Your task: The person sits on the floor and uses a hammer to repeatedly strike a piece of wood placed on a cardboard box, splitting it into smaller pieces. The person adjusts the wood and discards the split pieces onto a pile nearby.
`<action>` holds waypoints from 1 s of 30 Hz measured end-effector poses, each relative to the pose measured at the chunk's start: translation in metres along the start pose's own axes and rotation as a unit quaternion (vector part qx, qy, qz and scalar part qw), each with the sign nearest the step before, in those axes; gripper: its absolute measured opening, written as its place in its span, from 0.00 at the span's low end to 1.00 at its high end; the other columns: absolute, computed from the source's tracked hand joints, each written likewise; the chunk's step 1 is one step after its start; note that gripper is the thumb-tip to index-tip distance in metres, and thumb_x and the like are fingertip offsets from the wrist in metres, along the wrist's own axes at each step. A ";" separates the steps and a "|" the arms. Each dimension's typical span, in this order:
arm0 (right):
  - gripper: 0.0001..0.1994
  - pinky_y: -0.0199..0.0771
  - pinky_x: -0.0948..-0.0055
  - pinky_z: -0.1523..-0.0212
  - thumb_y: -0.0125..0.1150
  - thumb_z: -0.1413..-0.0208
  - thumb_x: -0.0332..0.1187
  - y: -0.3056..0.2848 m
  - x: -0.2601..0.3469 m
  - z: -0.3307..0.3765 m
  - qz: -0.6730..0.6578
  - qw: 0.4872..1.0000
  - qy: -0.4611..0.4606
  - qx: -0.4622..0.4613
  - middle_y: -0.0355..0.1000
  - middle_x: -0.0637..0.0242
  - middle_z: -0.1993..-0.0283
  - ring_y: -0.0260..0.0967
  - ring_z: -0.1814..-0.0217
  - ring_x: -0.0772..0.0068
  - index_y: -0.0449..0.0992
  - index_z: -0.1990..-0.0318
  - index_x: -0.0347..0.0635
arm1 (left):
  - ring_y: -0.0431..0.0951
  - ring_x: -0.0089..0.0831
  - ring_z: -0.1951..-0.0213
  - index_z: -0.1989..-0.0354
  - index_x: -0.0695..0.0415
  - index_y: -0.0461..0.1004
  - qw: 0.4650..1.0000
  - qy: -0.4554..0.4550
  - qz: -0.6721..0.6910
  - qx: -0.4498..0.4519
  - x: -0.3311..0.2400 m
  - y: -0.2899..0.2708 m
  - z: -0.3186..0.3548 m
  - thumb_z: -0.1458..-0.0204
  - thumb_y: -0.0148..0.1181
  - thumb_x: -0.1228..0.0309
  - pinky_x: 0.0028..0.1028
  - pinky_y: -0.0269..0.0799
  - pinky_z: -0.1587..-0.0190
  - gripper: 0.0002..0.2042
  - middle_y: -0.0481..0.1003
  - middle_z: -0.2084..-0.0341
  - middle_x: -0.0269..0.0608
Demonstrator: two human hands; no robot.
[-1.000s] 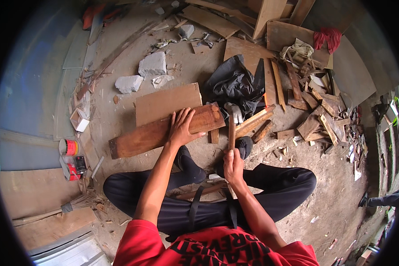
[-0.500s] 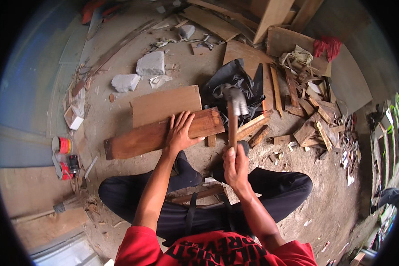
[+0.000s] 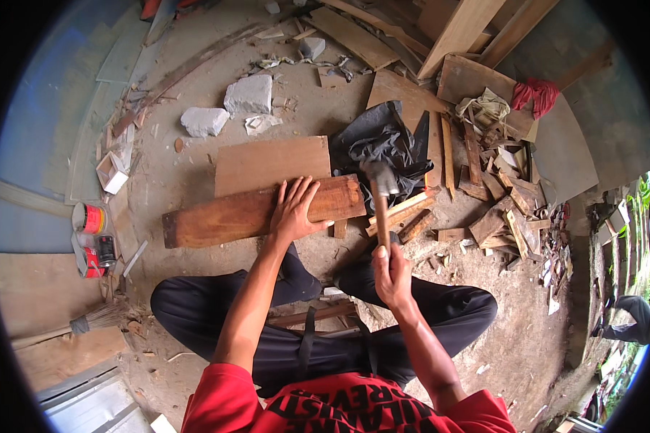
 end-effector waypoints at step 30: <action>0.24 0.57 0.73 0.77 0.45 0.28 0.52 0.038 -0.086 -0.006 0.031 0.997 0.072 -0.015 0.61 0.76 0.78 0.55 0.79 0.81 0.67 0.69 0.40 | 0.57 0.44 0.28 0.31 0.57 0.63 1.000 0.012 0.003 -0.013 -0.001 0.001 -0.002 0.60 0.69 0.37 0.53 0.40 0.25 0.50 0.61 0.30 0.50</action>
Point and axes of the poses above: each hand's wrist, its own z-axis away from the middle knuckle, its own y-axis out of the palm, x = y × z, the point moved 8 cm from there along -z, towards the middle knuckle
